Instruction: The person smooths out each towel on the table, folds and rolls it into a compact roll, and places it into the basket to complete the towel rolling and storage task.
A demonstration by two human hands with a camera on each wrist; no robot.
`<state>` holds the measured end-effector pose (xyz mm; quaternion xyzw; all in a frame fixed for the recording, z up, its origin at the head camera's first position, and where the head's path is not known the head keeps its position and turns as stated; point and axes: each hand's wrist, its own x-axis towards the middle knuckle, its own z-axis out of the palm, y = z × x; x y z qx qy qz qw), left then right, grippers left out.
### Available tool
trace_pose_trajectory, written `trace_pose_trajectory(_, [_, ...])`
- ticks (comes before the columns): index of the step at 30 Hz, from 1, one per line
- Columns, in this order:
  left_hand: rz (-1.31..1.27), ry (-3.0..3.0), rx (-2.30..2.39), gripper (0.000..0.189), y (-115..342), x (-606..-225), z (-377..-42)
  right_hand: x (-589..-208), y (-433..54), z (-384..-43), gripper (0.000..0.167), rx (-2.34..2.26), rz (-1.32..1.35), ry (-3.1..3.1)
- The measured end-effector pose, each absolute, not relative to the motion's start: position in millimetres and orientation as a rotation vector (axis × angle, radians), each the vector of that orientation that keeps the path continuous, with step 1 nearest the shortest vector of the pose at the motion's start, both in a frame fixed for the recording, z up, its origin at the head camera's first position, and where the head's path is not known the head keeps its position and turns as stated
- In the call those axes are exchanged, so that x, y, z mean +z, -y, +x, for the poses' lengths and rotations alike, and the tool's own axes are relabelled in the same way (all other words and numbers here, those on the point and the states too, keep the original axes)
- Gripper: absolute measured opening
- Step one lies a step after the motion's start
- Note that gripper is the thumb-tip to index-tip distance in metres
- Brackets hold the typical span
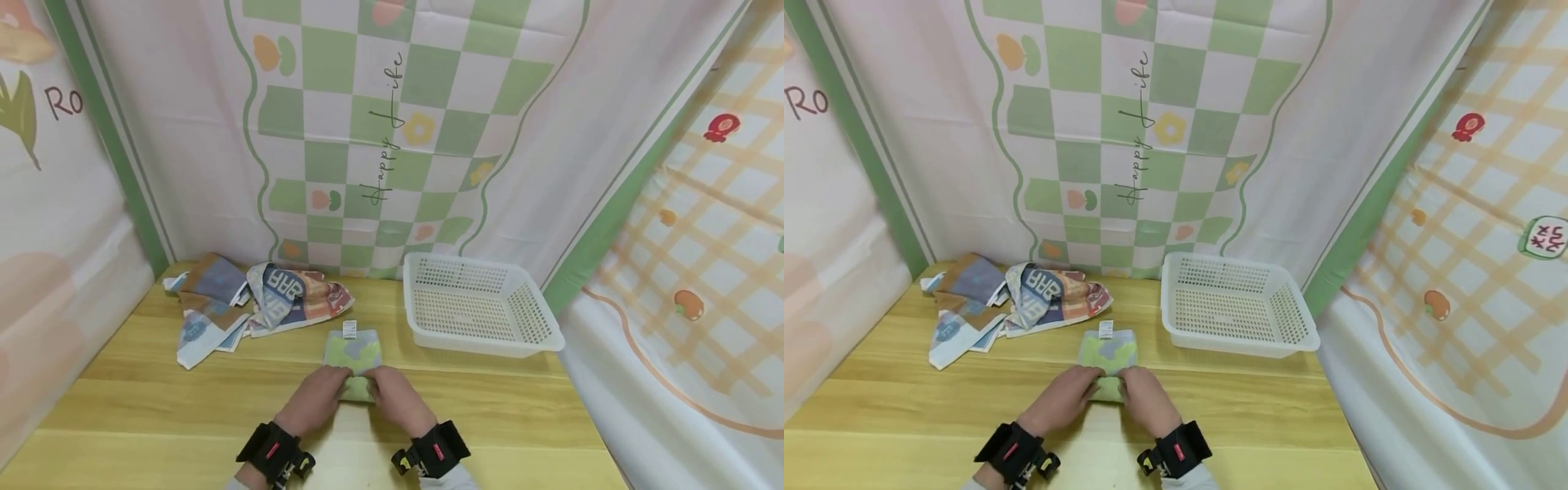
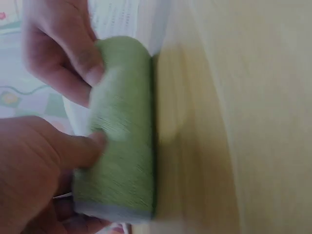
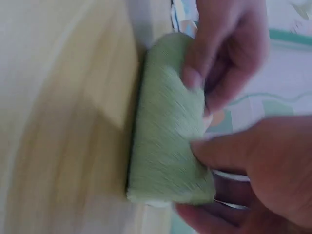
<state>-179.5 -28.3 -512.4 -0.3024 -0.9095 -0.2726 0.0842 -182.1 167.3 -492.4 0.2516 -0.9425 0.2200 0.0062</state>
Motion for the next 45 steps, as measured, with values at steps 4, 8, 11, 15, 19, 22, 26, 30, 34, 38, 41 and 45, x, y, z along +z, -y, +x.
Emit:
trace_pose_trajectory(4, [-0.863, 2.766, -0.879, 0.02, 26.9, -514.1, -188.9, -487.8, -162.6, -173.7, 0.026, 0.548, 0.68, 2.822])
trace_pose_trajectory(8, [-0.839, 2.802, -0.956, 0.017, 26.4, -510.1, -196.6, -486.8, -157.0, -172.9, 0.031, 0.449, 0.658, 2.844])
trace_pose_trajectory(11, [-0.798, 2.824, -0.988, 0.018, 25.7, -505.6, -198.4, -491.0, -154.7, -177.8, 0.031, 0.391, 0.669, 2.866])
trace_pose_trajectory(15, [-0.776, 2.755, -0.915, 0.018, 21.9, -504.8, -196.7, -497.1, -156.1, -185.2, 0.026, 0.342, 0.691, 2.884])
trace_pose_trajectory(19, [-0.838, 2.661, -0.804, 0.022, 23.9, -505.3, -190.9, -494.9, -159.4, -192.9, 0.02, 0.416, 0.745, 2.956])
trace_pose_trajectory(22, [-0.892, 2.687, -0.802, 0.031, 28.2, -506.1, -185.9, -492.3, -162.6, -194.8, 0.022, 0.547, 0.777, 3.017])
trace_pose_trajectory(26, [-0.931, 2.741, -0.859, 0.029, 31.7, -506.8, -183.7, -492.2, -164.7, -193.4, 0.026, 0.695, 0.796, 3.06])
trace_pose_trajectory(30, [-0.928, 2.779, -0.907, 0.027, 33.7, -506.2, -185.4, -490.7, -163.2, -190.9, 0.022, 0.721, 0.778, 3.014])
trace_pose_trajectory(34, [-0.857, 2.841, -0.988, 0.026, 33.2, -505.1, -187.9, -488.2, -160.4, -186.1, 0.018, 0.634, 0.735, 2.894])
trace_pose_trajectory(38, [-0.782, 2.889, -1.063, 0.022, 31.6, -503.8, -193.9, -488.5, -160.0, -185.2, 0.023, 0.557, 0.762, 2.894])
trace_pose_trajectory(41, [-0.727, 2.882, -1.134, 0.02, 30.1, -503.3, -198.6, -490.6, -162.5, -187.8, 0.032, 0.492, 0.808, 2.94])
trace_pose_trajectory(45, [-0.666, 2.827, -1.131, 0.024, 28.2, -505.6, -199.6, -492.7, -166.0, -192.8, 0.029, 0.516, 0.851, 2.974])
